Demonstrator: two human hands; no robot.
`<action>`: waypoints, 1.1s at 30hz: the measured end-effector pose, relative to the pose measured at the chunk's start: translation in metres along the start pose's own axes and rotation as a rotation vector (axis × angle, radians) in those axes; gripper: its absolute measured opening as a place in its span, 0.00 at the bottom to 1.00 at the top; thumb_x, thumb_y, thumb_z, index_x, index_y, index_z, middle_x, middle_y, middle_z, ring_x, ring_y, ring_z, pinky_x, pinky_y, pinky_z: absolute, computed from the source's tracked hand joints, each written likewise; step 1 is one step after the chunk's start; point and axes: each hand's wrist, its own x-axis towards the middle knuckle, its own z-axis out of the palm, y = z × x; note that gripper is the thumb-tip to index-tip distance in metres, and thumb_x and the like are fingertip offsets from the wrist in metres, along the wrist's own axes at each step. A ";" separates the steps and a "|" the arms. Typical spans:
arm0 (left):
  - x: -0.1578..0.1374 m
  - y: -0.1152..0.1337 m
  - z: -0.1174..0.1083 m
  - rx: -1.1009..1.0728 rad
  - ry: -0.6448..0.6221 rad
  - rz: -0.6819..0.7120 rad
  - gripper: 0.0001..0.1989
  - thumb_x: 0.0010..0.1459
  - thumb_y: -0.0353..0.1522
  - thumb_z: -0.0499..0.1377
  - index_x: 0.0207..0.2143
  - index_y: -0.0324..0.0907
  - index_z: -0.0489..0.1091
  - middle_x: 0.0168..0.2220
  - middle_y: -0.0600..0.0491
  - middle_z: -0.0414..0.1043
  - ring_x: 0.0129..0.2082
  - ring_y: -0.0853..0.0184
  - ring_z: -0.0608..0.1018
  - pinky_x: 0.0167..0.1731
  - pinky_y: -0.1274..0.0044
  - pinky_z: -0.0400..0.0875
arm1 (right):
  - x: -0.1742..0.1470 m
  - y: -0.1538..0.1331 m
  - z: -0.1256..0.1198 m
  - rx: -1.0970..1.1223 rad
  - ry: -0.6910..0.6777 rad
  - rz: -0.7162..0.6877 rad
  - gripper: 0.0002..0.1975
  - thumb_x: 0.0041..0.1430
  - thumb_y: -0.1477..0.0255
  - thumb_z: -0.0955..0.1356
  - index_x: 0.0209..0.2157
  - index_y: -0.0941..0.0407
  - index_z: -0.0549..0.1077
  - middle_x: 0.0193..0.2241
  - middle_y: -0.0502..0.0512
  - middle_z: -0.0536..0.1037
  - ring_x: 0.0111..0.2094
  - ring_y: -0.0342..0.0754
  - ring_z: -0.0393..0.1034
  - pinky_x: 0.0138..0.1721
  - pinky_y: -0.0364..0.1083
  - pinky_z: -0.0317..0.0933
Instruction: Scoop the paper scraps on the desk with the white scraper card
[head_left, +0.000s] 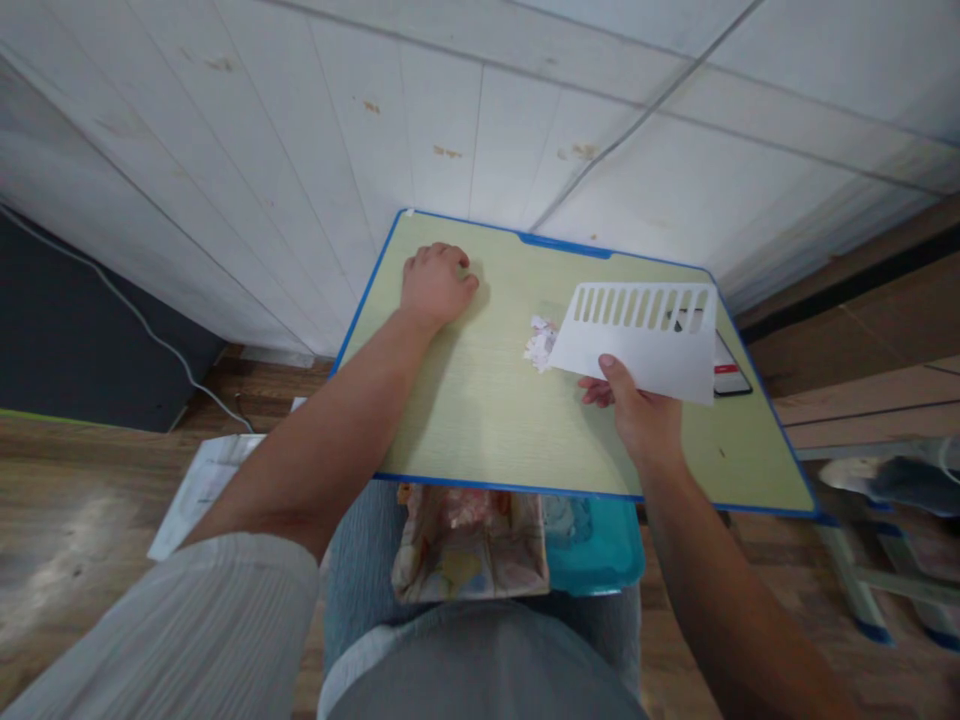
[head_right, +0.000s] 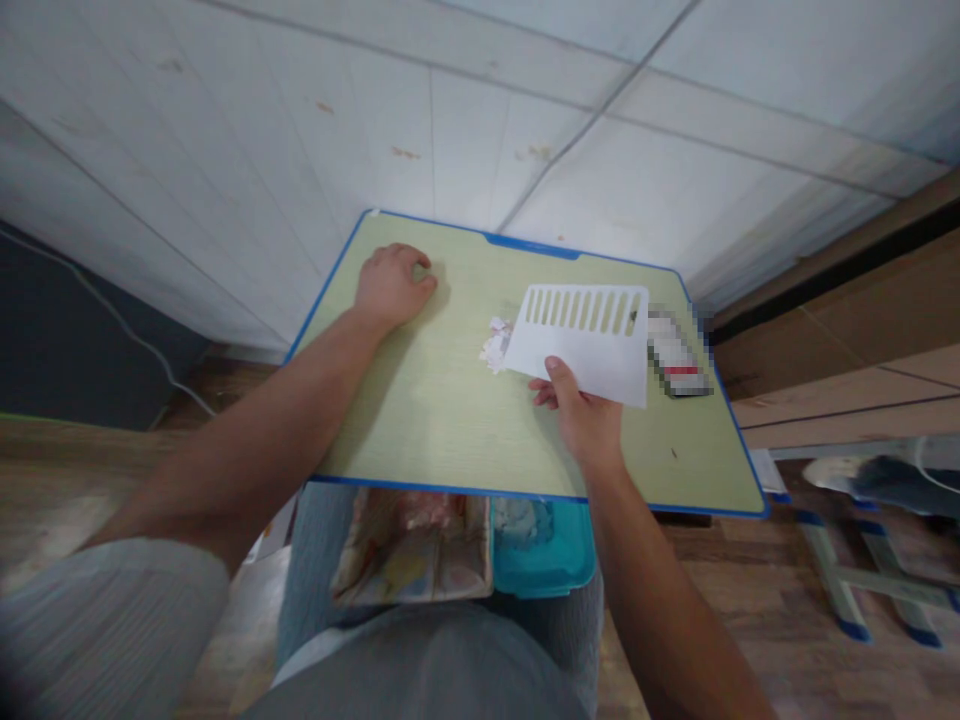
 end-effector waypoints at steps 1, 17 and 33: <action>0.000 0.000 0.000 -0.002 -0.002 -0.001 0.18 0.66 0.36 0.60 0.55 0.47 0.79 0.64 0.42 0.78 0.68 0.44 0.73 0.72 0.53 0.64 | 0.000 0.001 0.000 -0.001 0.008 -0.004 0.29 0.54 0.43 0.80 0.33 0.56 0.79 0.25 0.60 0.86 0.20 0.49 0.76 0.22 0.47 0.71; 0.000 0.000 0.001 -0.011 0.019 0.007 0.17 0.65 0.36 0.59 0.54 0.48 0.79 0.63 0.43 0.79 0.67 0.43 0.74 0.71 0.51 0.66 | -0.008 -0.007 -0.004 0.028 -0.026 -0.003 0.18 0.53 0.54 0.80 0.31 0.55 0.80 0.22 0.56 0.83 0.18 0.50 0.74 0.21 0.50 0.73; -0.003 0.003 -0.004 -0.017 -0.013 -0.011 0.19 0.65 0.36 0.59 0.55 0.47 0.79 0.65 0.41 0.78 0.68 0.42 0.73 0.72 0.51 0.64 | -0.011 -0.004 -0.004 -0.003 0.012 -0.041 0.18 0.56 0.55 0.79 0.27 0.53 0.77 0.19 0.53 0.80 0.18 0.48 0.71 0.20 0.49 0.73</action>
